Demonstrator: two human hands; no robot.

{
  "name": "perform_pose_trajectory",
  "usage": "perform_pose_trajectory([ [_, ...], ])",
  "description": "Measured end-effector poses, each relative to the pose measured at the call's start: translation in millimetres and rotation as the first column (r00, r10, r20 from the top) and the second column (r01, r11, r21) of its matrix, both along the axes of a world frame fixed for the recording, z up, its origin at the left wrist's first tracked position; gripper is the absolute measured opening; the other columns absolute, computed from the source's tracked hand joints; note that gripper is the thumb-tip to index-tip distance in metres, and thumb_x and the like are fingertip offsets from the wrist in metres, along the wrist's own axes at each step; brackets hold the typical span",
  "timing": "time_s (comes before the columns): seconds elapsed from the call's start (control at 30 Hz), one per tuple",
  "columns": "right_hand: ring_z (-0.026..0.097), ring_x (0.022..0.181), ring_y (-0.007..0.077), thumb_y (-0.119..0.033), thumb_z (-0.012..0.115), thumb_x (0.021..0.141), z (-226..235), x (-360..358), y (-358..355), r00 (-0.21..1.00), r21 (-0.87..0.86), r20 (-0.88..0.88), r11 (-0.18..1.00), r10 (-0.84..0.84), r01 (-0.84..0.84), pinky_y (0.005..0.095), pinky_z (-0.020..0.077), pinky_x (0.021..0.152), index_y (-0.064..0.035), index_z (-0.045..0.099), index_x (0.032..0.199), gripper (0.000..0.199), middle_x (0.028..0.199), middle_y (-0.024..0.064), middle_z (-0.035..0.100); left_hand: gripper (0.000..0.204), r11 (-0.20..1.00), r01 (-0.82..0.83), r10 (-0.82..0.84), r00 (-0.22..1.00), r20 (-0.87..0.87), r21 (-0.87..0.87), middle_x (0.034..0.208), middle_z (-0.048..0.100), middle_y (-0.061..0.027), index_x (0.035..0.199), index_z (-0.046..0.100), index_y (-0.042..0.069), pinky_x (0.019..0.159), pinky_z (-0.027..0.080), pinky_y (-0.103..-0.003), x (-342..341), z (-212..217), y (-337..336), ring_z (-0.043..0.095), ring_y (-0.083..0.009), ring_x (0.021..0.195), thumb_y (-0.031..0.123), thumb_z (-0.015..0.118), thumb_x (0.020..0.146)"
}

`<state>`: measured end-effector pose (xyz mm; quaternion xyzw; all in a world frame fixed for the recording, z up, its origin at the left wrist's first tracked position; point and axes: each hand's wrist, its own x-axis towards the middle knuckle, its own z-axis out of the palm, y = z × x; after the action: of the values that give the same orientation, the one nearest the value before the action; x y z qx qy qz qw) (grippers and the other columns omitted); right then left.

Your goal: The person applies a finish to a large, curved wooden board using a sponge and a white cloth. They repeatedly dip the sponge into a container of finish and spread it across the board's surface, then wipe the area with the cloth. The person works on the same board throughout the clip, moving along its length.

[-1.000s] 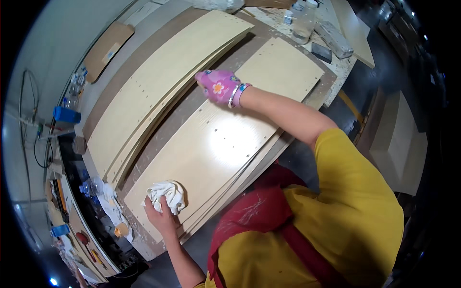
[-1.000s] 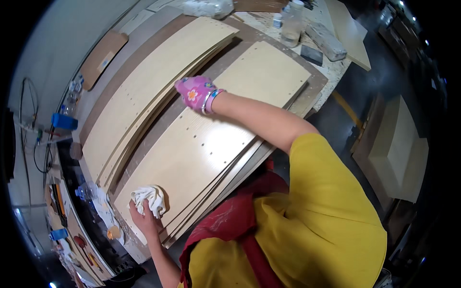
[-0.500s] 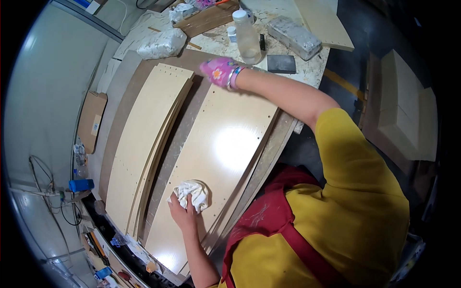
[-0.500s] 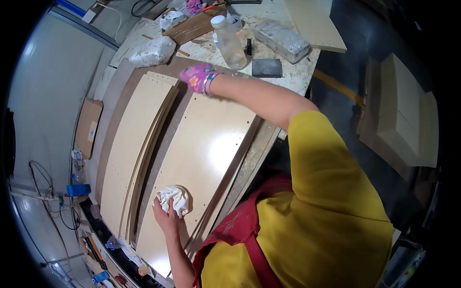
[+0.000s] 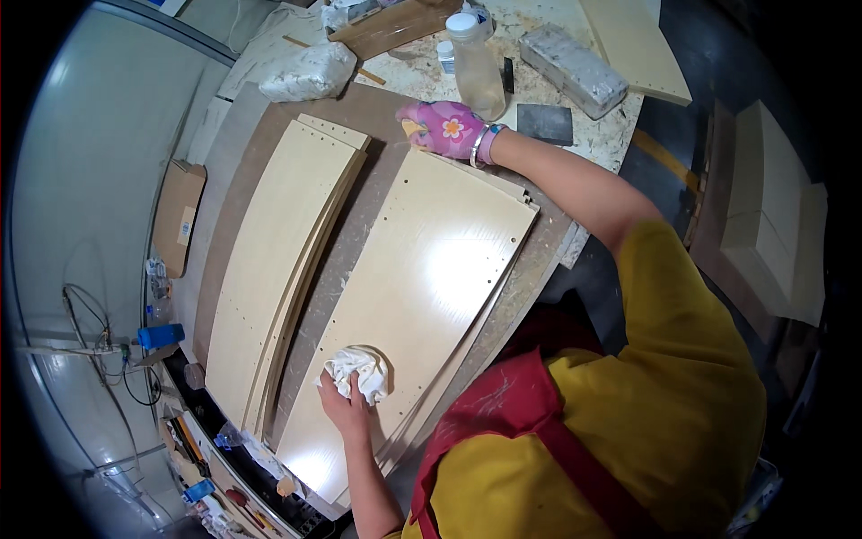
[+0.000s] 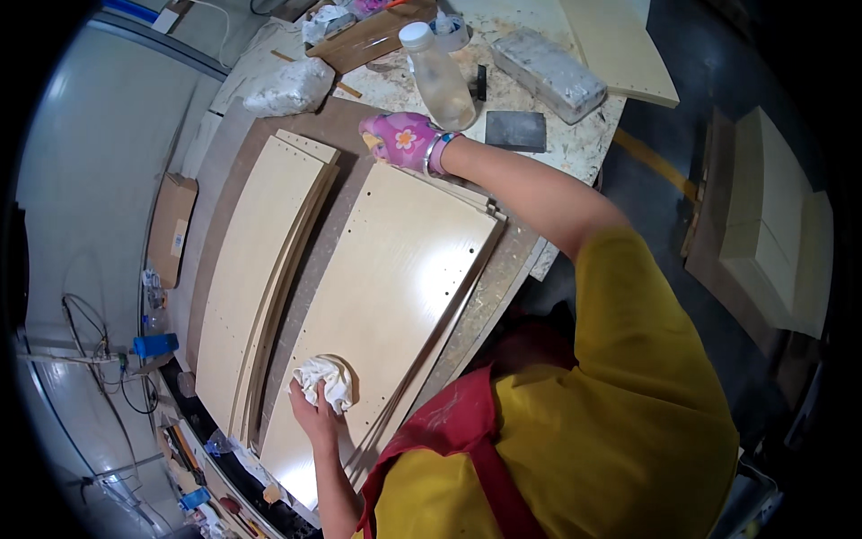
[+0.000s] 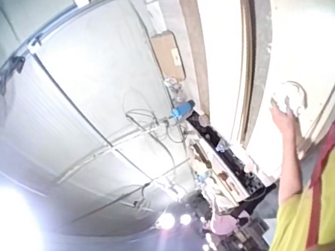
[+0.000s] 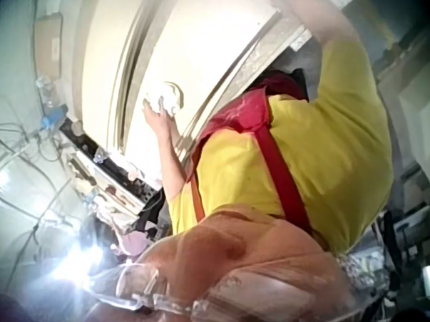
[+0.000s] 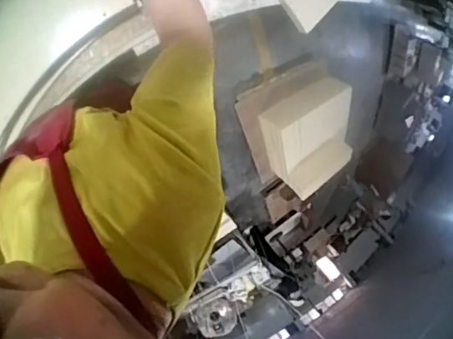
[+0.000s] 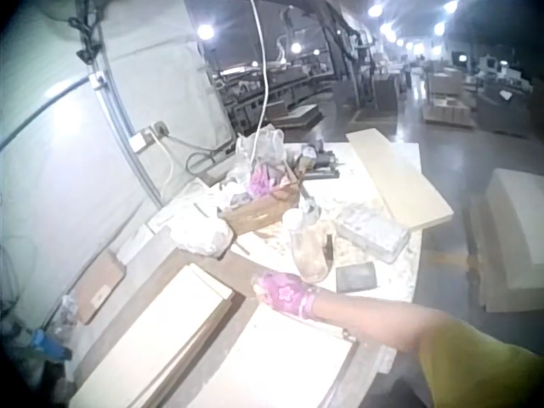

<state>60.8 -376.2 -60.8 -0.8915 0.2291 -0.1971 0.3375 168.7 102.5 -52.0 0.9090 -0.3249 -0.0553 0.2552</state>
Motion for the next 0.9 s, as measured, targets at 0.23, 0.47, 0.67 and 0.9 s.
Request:
perform_pose_trajectory([
  [0.23,0.066,0.090,0.0351,-0.024,0.058,0.088,-2,1,-1,0.999,-0.116,-0.032,0.993,0.031,-0.035,0.0430,0.0515,0.079,-0.0138,0.052,0.127,0.040,0.101,0.0174,0.067,0.045,1.000,-0.005,0.005,0.999,0.043,-0.009,0.103,0.057,-0.0247,0.120,0.051,-0.005,0.082,0.046,-0.044,-2,-1,-3,0.058,-0.0400,0.095,0.018,0.068,0.086],
  [0.47,0.066,0.088,0.0286,-0.018,0.061,0.088,-9,-6,-11,0.995,0.224,0.104,0.974,0.002,-0.025,0.0381,0.0520,0.078,-0.0122,0.053,0.127,0.040,0.102,0.0124,0.067,0.037,0.999,-0.052,0.052,0.998,0.035,-0.008,0.104,0.059,-0.0223,0.118,0.052,-0.005,0.086,0.044,-0.040,-5,1,-5,0.057,-0.0368,0.097,0.015,0.065,0.089],
  [0.67,0.061,0.089,0.0163,-0.021,0.063,0.088,-1,-15,-10,0.988,0.378,0.094,0.914,0.122,-0.149,0.0305,0.0508,0.080,-0.0150,0.054,0.131,0.044,0.114,0.0095,0.063,0.042,0.999,-0.035,0.036,0.996,0.081,-0.019,0.103,0.059,-0.0233,0.121,0.052,-0.006,0.085,0.045,-0.042,-2,-5,1,0.058,-0.0381,0.096,0.016,0.066,0.088],
  [0.9,0.060,0.111,0.0257,-0.051,0.056,0.083,-18,-63,-17,0.918,0.181,0.195,0.908,0.345,-0.379,0.0351,0.0439,0.098,-0.0056,0.056,0.127,0.063,0.120,0.0122,0.061,0.039,0.996,-0.048,0.051,0.998,0.031,-0.071,0.108,0.060,-0.0218,0.123,0.052,-0.003,0.089,0.045,-0.040,-2,-9,2,0.058,-0.0363,0.100,0.012,0.064,0.089],
])
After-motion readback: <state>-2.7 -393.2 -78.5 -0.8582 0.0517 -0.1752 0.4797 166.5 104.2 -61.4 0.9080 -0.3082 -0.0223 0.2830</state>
